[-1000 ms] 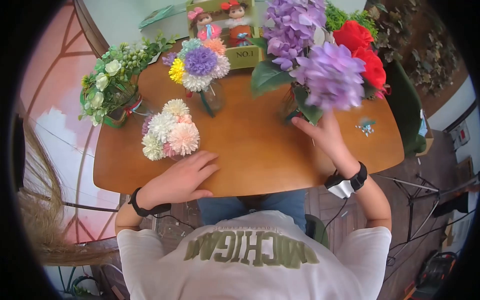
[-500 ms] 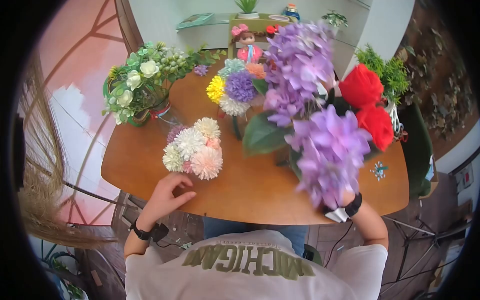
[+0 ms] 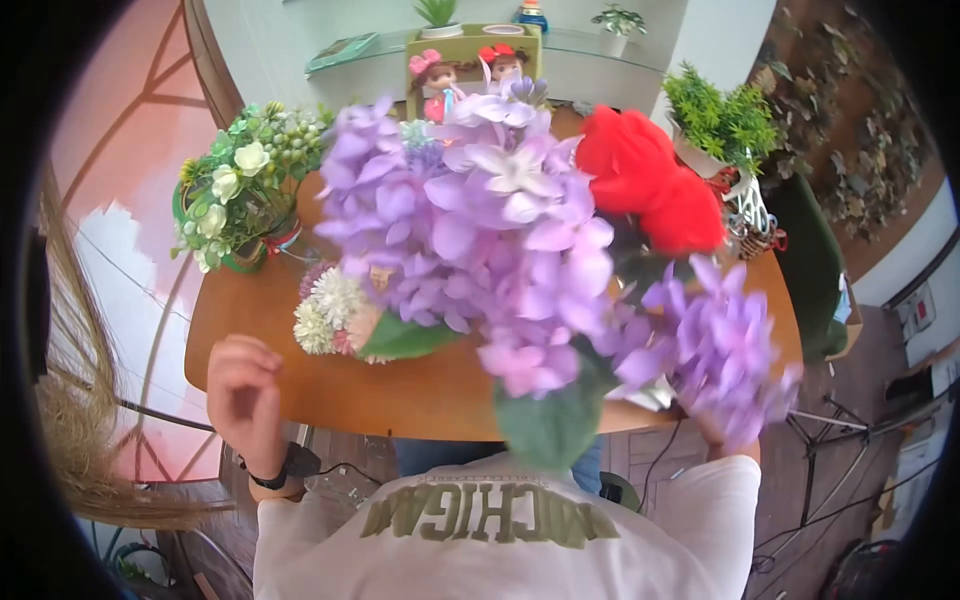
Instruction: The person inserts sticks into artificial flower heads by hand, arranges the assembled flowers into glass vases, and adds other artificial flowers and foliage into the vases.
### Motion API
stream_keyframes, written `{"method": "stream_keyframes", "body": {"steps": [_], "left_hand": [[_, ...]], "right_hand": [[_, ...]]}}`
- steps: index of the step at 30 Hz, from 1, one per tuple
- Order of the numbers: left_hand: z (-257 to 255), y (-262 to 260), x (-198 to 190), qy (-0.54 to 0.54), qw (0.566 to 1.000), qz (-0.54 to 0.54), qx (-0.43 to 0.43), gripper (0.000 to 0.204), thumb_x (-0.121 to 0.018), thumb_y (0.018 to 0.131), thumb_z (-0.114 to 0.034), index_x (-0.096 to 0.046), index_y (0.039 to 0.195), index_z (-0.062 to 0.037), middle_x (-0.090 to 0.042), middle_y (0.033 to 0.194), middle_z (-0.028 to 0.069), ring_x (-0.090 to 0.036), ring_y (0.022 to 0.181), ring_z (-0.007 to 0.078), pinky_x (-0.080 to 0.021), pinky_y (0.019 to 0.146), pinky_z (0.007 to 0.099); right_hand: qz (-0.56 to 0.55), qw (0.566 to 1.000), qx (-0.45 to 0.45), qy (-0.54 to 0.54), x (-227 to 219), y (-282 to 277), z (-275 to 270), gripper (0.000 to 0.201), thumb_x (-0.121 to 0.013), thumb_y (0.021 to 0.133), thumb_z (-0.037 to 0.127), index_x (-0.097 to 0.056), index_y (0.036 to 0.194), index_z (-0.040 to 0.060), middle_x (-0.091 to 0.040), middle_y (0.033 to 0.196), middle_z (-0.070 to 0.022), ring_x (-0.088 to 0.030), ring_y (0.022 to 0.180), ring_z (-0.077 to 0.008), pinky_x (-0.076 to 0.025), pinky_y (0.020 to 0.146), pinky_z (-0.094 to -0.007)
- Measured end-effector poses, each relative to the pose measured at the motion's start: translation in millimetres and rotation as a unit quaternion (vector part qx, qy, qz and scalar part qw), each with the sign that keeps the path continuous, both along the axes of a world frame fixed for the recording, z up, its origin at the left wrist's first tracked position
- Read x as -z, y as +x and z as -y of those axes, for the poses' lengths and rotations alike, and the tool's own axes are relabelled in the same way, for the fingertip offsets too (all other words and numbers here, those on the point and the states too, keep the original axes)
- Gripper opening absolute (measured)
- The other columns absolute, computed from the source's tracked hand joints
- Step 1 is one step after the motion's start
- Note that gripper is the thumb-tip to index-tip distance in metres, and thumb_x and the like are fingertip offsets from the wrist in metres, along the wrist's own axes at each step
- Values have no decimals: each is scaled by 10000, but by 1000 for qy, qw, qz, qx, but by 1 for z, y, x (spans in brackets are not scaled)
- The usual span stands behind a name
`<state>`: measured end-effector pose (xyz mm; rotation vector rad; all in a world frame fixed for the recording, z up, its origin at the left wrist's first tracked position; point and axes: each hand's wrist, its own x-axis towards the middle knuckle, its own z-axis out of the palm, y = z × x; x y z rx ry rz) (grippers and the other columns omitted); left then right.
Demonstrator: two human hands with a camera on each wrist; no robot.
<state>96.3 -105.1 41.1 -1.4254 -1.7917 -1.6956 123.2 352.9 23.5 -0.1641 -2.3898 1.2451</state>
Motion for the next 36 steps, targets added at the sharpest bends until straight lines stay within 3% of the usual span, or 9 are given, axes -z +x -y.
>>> {"method": "stream_keyframes", "body": {"steps": [2, 7, 11, 13, 17, 18, 21, 26, 36], "left_hand": [[-17, 16, -2, 8, 996, -79, 40, 143, -686, 842, 19, -619, 962, -19, -618, 974, 119, -612, 862, 241, -507, 765, 347], [-49, 28, 24, -244, 927, -41, 282, 345, -770, 819, -79, -642, 1133, -11, -614, 1130, 198, -610, 1079, 361, -498, 919, 441], [-72, 35, 35, -245, 954, -60, 159, 661, -794, 795, -46, -487, 1379, -13, -518, 1334, 201, -514, 1303, 351, -441, 1070, 456], [-82, 32, 47, -81, 929, 259, 252, 965, -804, 777, -4, -213, 1540, -42, -364, 1492, 166, -395, 1429, 313, -354, 1165, 455], [-103, 35, 21, -143, 923, 266, 240, 1162, -858, 735, -6, -39, 1553, -104, -306, 1527, 138, -366, 1443, 270, -364, 1161, 460], [-108, 27, 23, -172, 959, 63, 218, 1217, -889, 702, -15, -19, 1545, -123, -306, 1529, 141, -360, 1448, 269, -360, 1165, 463], [-123, 29, 26, -121, 961, 131, 210, 1196, -856, 730, 18, -6, 1559, -120, -300, 1542, 126, -378, 1436, 270, -359, 1168, 453], [-151, 25, 6, 103, 875, 328, 341, 559, -466, 1032, -7, -275, 1552, -75, -439, 1483, 108, -453, 1382, 237, -400, 1132, 396], [-152, 15, 8, 108, 852, 366, 359, 510, -497, 1033, -67, -342, 1518, -75, -487, 1451, 109, -517, 1322, 234, -437, 1099, 402]], "right_hand": [[9, 1000, 2, -1, 64, 145, 47, 351, -737, 912, 198, -618, 1202, 42, -653, 1142, -35, -622, 1017, -152, -524, 873, -313], [21, 1000, -14, -1, 57, 152, 36, 345, -728, 921, 204, -614, 1205, 46, -647, 1141, -34, -620, 1016, -149, -524, 876, -305], [22, 999, -26, -3, 58, 161, 45, 340, -720, 928, 210, -611, 1207, 48, -641, 1140, -33, -618, 1015, -147, -524, 879, -300], [25, 999, -29, -7, 57, 160, 50, 338, -717, 932, 212, -609, 1208, 50, -639, 1140, -33, -617, 1015, -147, -523, 880, -297], [31, 999, -31, -23, 55, 175, 65, 334, -709, 940, 218, -606, 1210, 52, -633, 1139, -32, -615, 1014, -145, -523, 883, -291], [31, 999, -32, -26, 54, 168, 66, 332, -707, 942, 219, -605, 1211, 53, -632, 1139, -31, -615, 1013, -144, -523, 884, -290], [27, 999, -36, -29, 52, 157, 74, 329, -702, 947, 223, -602, 1213, 55, -628, 1138, -30, -614, 1013, -143, -523, 886, -285], [28, 998, -50, -30, 46, 158, 75, 324, -693, 957, 229, -598, 1215, 59, -622, 1137, -29, -611, 1011, -141, -523, 889, -278], [37, 995, -85, -31, 35, 155, 73, 314, -674, 975, 243, -590, 1221, 66, -608, 1135, -27, -607, 1009, -136, -523, 896, -264]]}}
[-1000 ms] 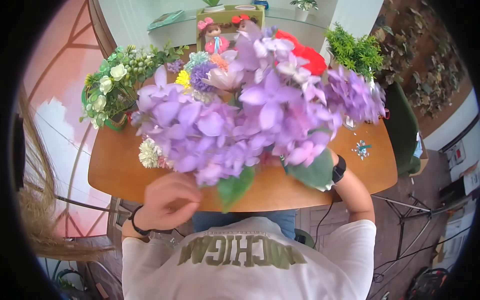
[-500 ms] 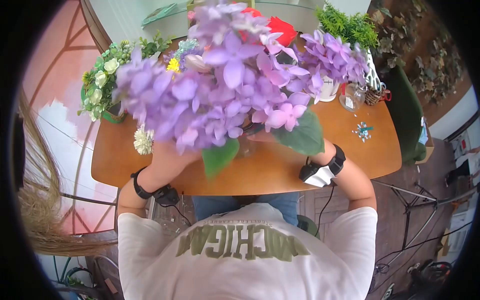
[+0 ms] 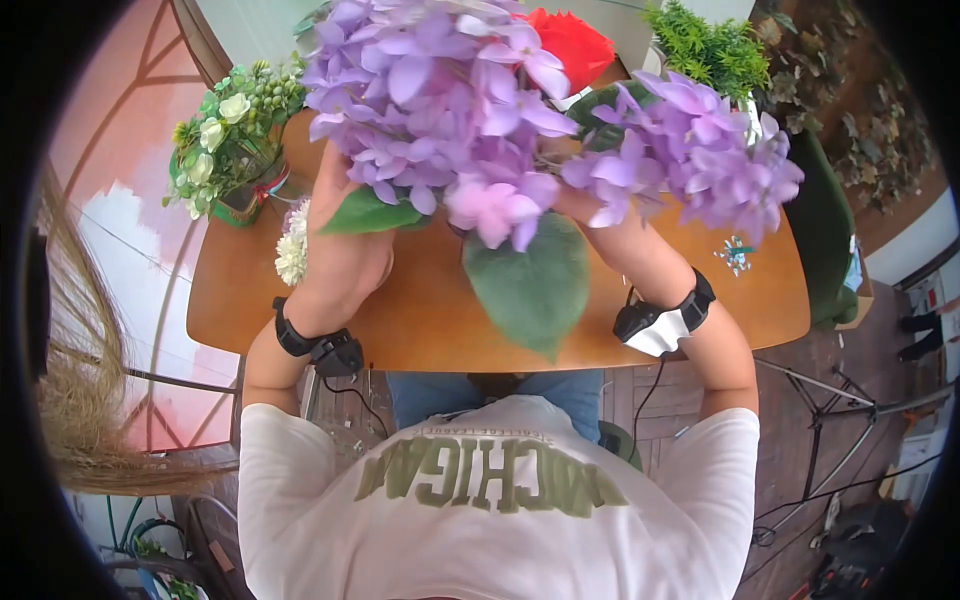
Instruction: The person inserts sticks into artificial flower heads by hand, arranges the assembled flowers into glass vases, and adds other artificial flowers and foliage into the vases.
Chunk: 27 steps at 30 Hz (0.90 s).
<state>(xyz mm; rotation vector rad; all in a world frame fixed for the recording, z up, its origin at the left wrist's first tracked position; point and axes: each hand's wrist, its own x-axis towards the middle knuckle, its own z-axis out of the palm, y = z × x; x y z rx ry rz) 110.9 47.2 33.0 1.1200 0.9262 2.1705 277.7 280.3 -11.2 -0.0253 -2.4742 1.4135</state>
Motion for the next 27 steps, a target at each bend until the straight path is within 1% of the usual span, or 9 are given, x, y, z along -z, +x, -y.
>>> {"method": "stream_keyframes", "body": {"steps": [5, 9, 11, 15, 17, 21, 23, 25, 27], "left_hand": [[4, 7, 14, -36, 998, 13, -47, 602, -499, 978, -72, -319, 1552, -98, -527, 1401, 104, -553, 1273, 261, -477, 1054, 432], [14, 2, 30, -43, 998, 40, -26, 422, -457, 1073, -244, -407, 1452, -65, -553, 1348, 99, -574, 1233, 236, -467, 1059, 407], [15, -3, 54, 79, 984, 40, 156, 471, -402, 1086, -385, -423, 1410, -44, -578, 1298, 104, -580, 1220, 235, -463, 1067, 416], [27, 14, 70, -201, 942, -268, -10, 471, -661, 1003, -287, -476, 1338, -12, -591, 1236, 101, -579, 1123, 193, -462, 1027, 355], [18, 19, 71, -260, 946, -183, 68, 494, -717, 964, -252, -486, 1330, -14, -591, 1239, 92, -572, 1121, 184, -463, 1014, 336], [2, 9, 69, -400, 887, 6, 231, 492, -760, 936, -229, -522, 1320, -33, -593, 1250, 64, -569, 1130, 158, -483, 977, 307], [-7, 1, 79, -325, 929, -76, 159, 413, -740, 952, -225, -562, 1275, -40, -609, 1215, 54, -581, 1107, 147, -493, 957, 301], [-15, -10, 106, -242, 953, -160, 85, 336, -720, 967, -220, -603, 1231, -47, -625, 1179, 44, -592, 1084, 136, -503, 937, 295], [-20, -19, 136, -195, 968, -151, 53, 401, -630, 1017, -275, -606, 1342, -40, -657, 1259, 65, -610, 1109, 154, -504, 949, 302]], "right_hand": [[-2, 975, -26, -219, -11, 8, 22, 293, -604, 1016, 242, -548, 1253, 81, -598, 1126, -50, -605, 1020, -145, -527, 900, -269], [-2, 987, -1, -163, 0, 17, 19, 281, -588, 1023, 239, -548, 1247, 74, -598, 1134, -52, -604, 1029, -148, -526, 909, -279], [-1, 992, 15, -123, 10, 21, 11, 274, -578, 1028, 237, -548, 1243, 70, -598, 1140, -54, -603, 1035, -150, -526, 915, -285], [3, 998, 40, -51, 27, 32, 3, 264, -563, 1036, 234, -548, 1237, 63, -598, 1149, -57, -602, 1043, -153, -526, 925, -294], [-7, 917, 98, -387, 37, 43, 7, 290, -582, 1026, 261, -545, 1232, 60, -597, 1134, -53, -595, 1051, -172, -508, 963, -302], [-44, 847, 111, -517, 50, 47, 21, 404, -629, 1002, 139, -539, 1384, 43, -628, 1260, -74, -641, 1097, -187, -543, 921, -326], [-48, 849, 83, -519, 50, 46, 26, 334, -597, 1024, 146, -552, 1338, 42, -636, 1204, -66, -654, 1052, -164, -564, 864, -300], [73, 530, -66, -842, 32, 36, 38, 316, -609, 1008, 166, -575, 1302, 54, -637, 1198, -56, -636, 1065, -195, -537, 900, -333], [180, 85, -199, -960, 11, 24, 49, 299, -621, 992, 185, -598, 1266, 67, -638, 1193, -46, -618, 1077, -226, -510, 936, -366]]}}
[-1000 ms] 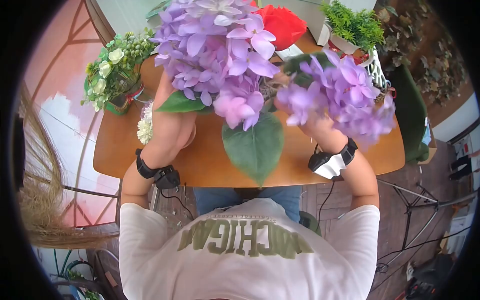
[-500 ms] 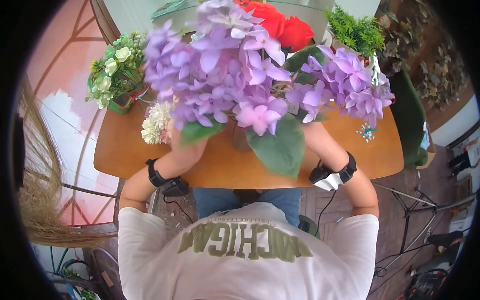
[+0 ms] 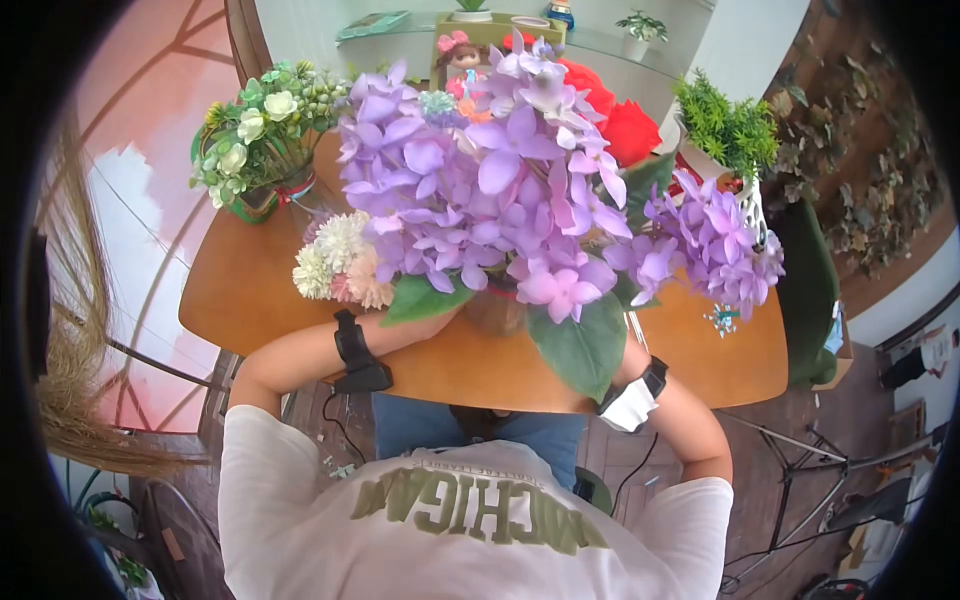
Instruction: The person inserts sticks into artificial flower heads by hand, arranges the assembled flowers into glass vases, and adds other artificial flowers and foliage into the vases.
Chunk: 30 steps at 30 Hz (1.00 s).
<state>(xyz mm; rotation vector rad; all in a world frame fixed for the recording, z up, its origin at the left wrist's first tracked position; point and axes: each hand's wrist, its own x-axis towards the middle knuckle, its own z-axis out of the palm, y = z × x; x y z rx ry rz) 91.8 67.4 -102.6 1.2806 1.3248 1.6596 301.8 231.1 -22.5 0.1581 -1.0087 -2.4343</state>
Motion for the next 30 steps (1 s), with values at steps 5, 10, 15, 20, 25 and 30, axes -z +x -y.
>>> {"method": "stream_keyframes", "body": {"steps": [5, 10, 15, 20, 25, 30], "left_hand": [[-9, -8, 14, 7, 1000, -8, -8, 394, -633, 1015, -267, -609, 1336, -39, -658, 1253, 64, -610, 1107, 153, -503, 950, 302], [42, -26, 40, 24, 999, -20, -9, 386, -636, 1013, -258, -612, 1328, -37, -659, 1246, 63, -610, 1106, 152, -503, 951, 303], [0, -12, 45, 13, 1000, -1, 3, 377, -639, 1010, -248, -615, 1321, -36, -660, 1238, 61, -610, 1104, 151, -503, 952, 303], [20, -21, 63, 4, 1000, 8, 23, 369, -642, 1007, -239, -619, 1313, -34, -661, 1231, 60, -610, 1103, 150, -502, 953, 304], [60, -38, 85, 4, 999, 2, 36, 360, -645, 1004, -229, -622, 1305, -32, -662, 1224, 59, -610, 1101, 149, -502, 954, 304], [63, -37, 102, 2, 999, 20, 40, 352, -648, 1002, -220, -625, 1297, -31, -663, 1217, 57, -610, 1100, 149, -502, 955, 305]], "right_hand": [[-17, 964, -115, -240, -16, -27, -7, 292, -629, 981, 193, -610, 1247, 72, -639, 1188, -42, -610, 1080, -242, -497, 951, -382], [-33, 957, -135, -255, -35, -59, -24, 293, -633, 977, 190, -612, 1244, 70, -642, 1184, -43, -612, 1075, -242, -498, 946, -381], [-26, 945, -134, -299, -35, -67, -30, 294, -637, 973, 187, -615, 1241, 68, -644, 1180, -44, -614, 1070, -242, -500, 942, -380], [-31, 932, -130, -338, -39, -70, -39, 295, -641, 969, 183, -617, 1238, 65, -647, 1177, -44, -616, 1064, -241, -501, 937, -379], [-45, 919, -137, -367, -52, -81, -52, 296, -645, 965, 180, -619, 1235, 63, -649, 1173, -45, -619, 1059, -241, -503, 932, -378], [-35, 904, -146, -400, -57, -87, -56, 297, -650, 960, 177, -621, 1233, 61, -652, 1169, -46, -621, 1054, -241, -504, 928, -377]]}}
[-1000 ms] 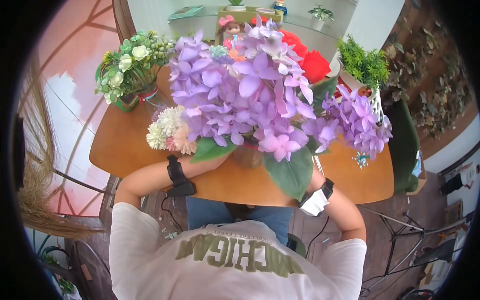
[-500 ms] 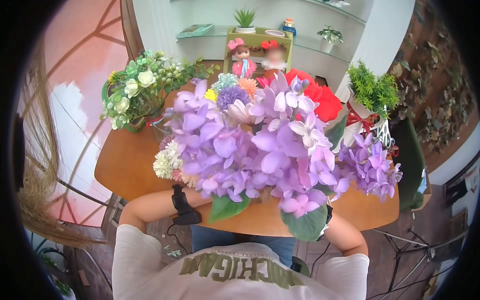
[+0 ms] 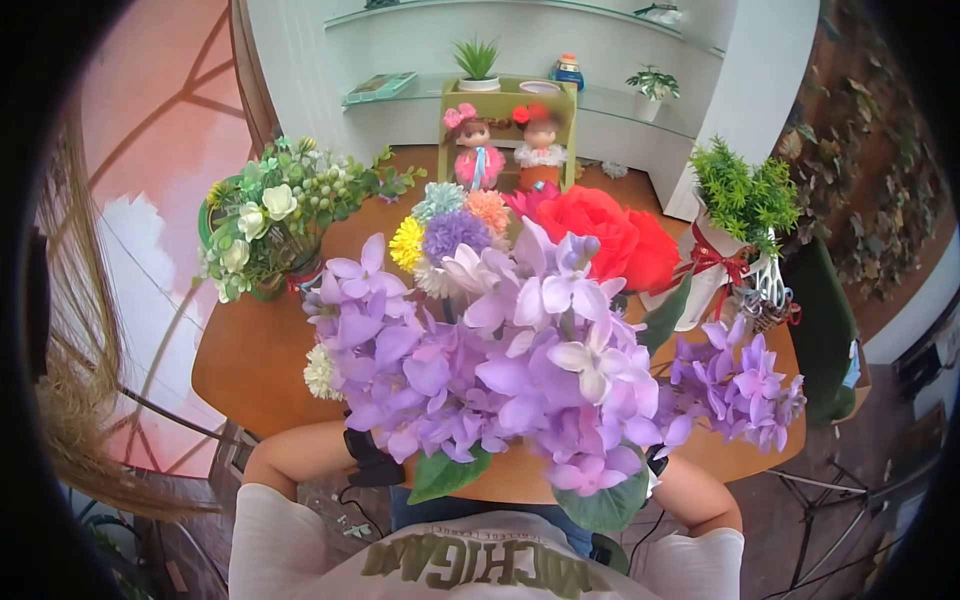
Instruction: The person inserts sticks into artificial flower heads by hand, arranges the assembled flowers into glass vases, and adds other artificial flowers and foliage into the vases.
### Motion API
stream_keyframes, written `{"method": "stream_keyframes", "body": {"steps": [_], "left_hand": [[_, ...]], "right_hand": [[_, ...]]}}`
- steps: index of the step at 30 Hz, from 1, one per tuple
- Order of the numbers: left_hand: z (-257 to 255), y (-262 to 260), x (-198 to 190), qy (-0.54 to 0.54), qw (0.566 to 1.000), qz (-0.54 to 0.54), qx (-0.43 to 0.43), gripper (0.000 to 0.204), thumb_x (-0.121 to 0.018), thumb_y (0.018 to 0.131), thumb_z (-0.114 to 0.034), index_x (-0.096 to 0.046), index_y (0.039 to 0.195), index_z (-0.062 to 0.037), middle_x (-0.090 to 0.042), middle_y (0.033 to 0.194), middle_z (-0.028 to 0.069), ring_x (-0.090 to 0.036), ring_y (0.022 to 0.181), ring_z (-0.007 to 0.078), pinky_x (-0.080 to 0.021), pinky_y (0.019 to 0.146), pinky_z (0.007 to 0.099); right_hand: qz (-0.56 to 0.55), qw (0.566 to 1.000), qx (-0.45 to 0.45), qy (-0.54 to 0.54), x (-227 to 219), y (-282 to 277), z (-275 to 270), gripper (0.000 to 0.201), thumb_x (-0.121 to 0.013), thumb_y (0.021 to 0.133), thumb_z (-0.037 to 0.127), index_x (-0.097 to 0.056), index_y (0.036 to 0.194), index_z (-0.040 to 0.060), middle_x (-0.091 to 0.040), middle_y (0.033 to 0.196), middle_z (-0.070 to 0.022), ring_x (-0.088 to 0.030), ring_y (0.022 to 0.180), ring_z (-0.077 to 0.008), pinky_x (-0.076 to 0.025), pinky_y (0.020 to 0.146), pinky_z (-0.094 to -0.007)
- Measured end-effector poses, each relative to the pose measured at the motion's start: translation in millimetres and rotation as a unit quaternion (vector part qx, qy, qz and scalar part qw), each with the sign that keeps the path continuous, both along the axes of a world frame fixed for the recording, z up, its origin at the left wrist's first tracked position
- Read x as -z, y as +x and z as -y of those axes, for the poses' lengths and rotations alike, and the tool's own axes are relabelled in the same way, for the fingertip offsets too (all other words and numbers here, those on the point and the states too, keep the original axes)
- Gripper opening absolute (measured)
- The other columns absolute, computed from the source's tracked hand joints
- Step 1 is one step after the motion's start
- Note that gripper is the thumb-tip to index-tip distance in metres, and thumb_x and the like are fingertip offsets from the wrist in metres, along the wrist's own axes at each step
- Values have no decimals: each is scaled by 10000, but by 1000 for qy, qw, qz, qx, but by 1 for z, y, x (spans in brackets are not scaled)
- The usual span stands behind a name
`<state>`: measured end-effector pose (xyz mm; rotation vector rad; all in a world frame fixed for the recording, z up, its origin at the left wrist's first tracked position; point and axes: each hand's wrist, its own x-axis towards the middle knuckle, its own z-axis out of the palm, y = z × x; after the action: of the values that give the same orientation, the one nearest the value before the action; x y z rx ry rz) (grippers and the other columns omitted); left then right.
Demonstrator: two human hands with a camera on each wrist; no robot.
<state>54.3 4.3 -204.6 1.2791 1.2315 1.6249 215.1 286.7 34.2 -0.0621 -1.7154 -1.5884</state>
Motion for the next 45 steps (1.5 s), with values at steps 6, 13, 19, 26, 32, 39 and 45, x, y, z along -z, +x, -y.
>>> {"method": "stream_keyframes", "body": {"steps": [6, 13, 19, 26, 32, 39, 45], "left_hand": [[-21, 10, 12, -1, 1000, 20, -12, 342, -652, 998, -209, -629, 1288, -29, -664, 1208, 56, -609, 1098, 147, -501, 956, 305], [-54, 21, 25, 16, 1000, 11, -25, 330, -657, 994, -196, -634, 1277, -26, -665, 1198, 54, -609, 1096, 146, -501, 958, 306], [-113, 38, 24, 31, 999, 14, -35, 321, -660, 991, -184, -638, 1268, -24, -666, 1190, 52, -609, 1094, 145, -501, 959, 306], [-107, 27, 38, 42, 997, 38, -60, 309, -665, 987, -171, -642, 1257, -22, -668, 1180, 50, -609, 1092, 144, -500, 960, 307], [-134, 49, 54, 44, 993, 61, -91, 300, -669, 984, -160, -646, 1248, -20, -669, 1171, 49, -609, 1091, 143, -500, 962, 307], [-121, 53, -8, 76, 988, 130, -29, 446, -678, 969, -194, -591, 1374, -28, -644, 1314, 71, -595, 1208, 162, -475, 1034, 343], [-84, 58, -69, 108, 992, 37, -53, 419, -675, 968, -184, -596, 1346, -23, -643, 1280, 60, -594, 1182, 160, -473, 1024, 331]], "right_hand": [[12, 999, -35, -40, -7, -17, 2, 299, -654, 955, 174, -623, 1229, 59, -655, 1165, -47, -623, 1048, -241, -506, 922, -376], [-2, 995, -76, -67, -33, -47, -3, 300, -660, 949, 169, -626, 1225, 56, -658, 1159, -49, -626, 1040, -240, -508, 915, -375], [0, 990, -112, -89, -52, -70, -4, 302, -665, 944, 166, -629, 1222, 53, -661, 1155, -50, -629, 1034, -240, -509, 910, -374], [26, 978, -165, -122, -64, -107, 2, 303, -671, 939, 161, -632, 1218, 50, -664, 1150, -51, -632, 1027, -240, -511, 903, -372], [55, 961, -218, -159, -67, -144, 13, 305, -676, 933, 158, -635, 1215, 48, -667, 1145, -52, -634, 1020, -239, -513, 897, -371], [92, 933, -288, -194, -71, -195, 38, 306, -681, 928, 153, -637, 1211, 45, -671, 1140, -53, -637, 1013, -239, -515, 891, -370], [109, 917, -309, -229, -74, -220, 37, 308, -686, 923, 149, -640, 1207, 42, -674, 1136, -54, -640, 1007, -239, -517, 885, -369]]}}
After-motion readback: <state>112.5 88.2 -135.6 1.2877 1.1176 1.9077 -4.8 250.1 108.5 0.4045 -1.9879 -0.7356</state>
